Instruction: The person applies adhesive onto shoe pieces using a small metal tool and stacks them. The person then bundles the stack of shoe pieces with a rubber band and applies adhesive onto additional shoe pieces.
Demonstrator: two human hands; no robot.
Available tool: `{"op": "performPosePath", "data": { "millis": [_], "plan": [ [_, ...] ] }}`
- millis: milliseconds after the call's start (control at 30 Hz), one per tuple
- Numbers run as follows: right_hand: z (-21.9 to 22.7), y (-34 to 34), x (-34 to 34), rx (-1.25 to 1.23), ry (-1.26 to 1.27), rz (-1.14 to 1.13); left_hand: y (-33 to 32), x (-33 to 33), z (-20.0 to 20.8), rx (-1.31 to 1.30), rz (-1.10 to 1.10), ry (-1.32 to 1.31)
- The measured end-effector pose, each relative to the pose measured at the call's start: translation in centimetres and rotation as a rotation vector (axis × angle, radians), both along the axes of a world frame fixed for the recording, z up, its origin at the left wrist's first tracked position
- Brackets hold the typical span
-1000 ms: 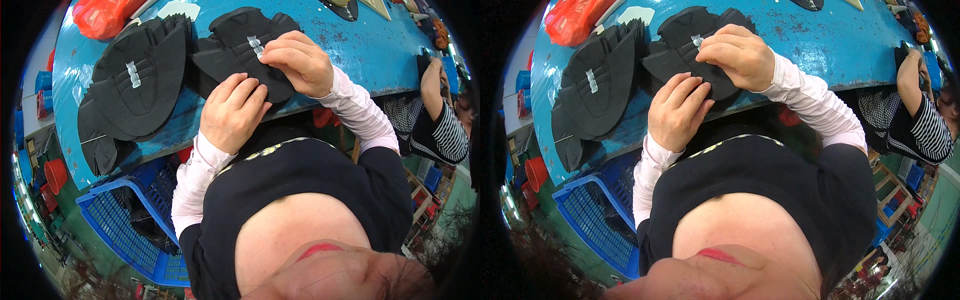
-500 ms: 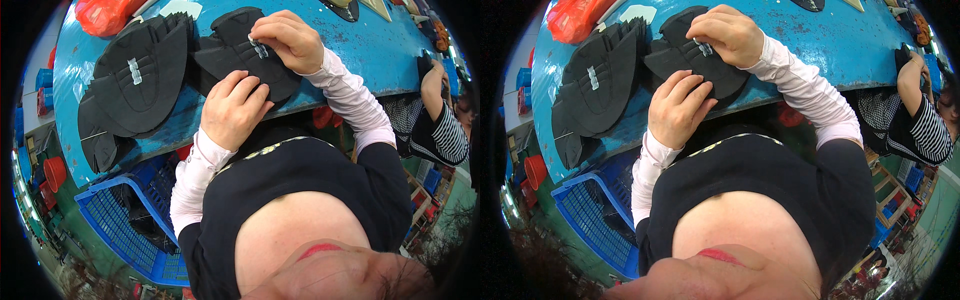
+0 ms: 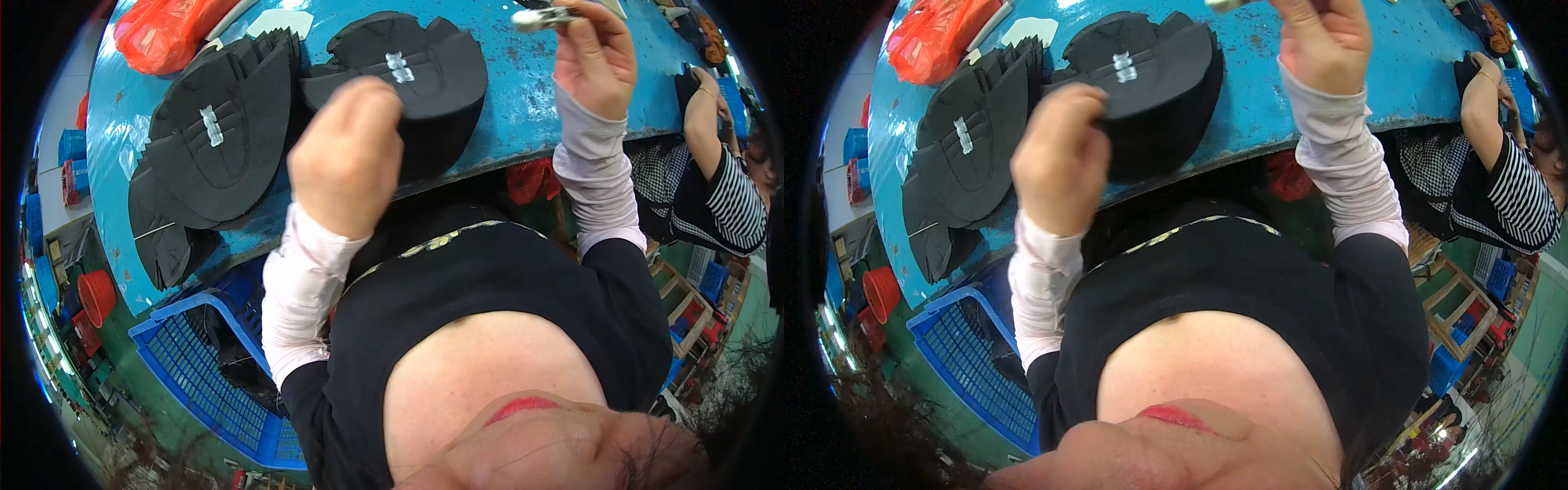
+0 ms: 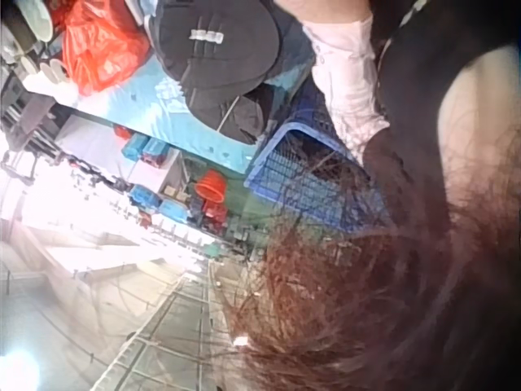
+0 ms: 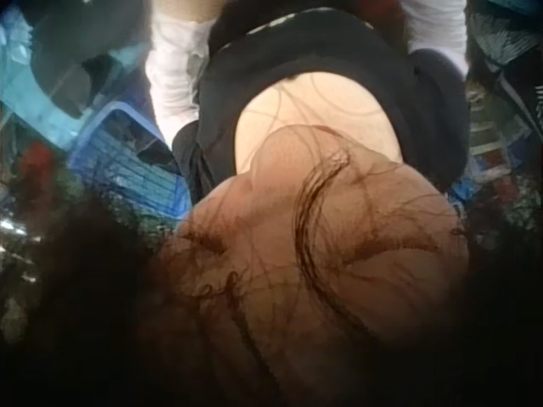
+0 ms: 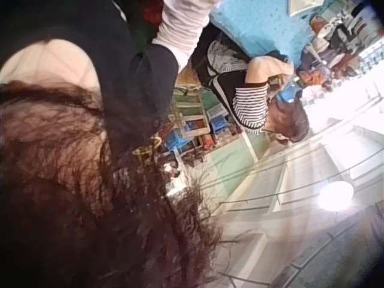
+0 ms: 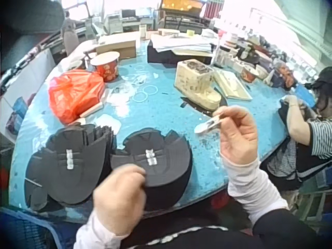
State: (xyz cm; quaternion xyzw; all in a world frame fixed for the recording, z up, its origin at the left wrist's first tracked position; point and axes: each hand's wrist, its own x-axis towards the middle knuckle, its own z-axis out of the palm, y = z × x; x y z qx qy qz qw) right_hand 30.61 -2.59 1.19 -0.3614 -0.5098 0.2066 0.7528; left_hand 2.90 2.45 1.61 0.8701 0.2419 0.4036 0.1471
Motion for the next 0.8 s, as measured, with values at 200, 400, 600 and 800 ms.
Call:
{"op": "performPosePath", "data": {
  "millis": [200, 400, 600, 800],
  "plan": [
    [0.1, 0.2, 0.9, -0.019, 0.135, 0.111, 2.6, -5.3, 3.9, 0.298, -0.106, -0.506],
    [-3.2, 0.8, -2.6, -0.365, -0.163, 0.199, 1.4, -13.9, -1.1, 0.342, 0.222, -0.281],
    [-2.9, 2.1, -2.5, -0.424, -0.126, 0.178, 1.4, -13.2, -1.6, 0.268, 0.242, -0.587],
    [-2.8, 1.7, -2.6, -0.586, -0.258, 0.055, 2.2, -14.3, -1.2, 0.135, 0.252, -0.779]
  ]
}}
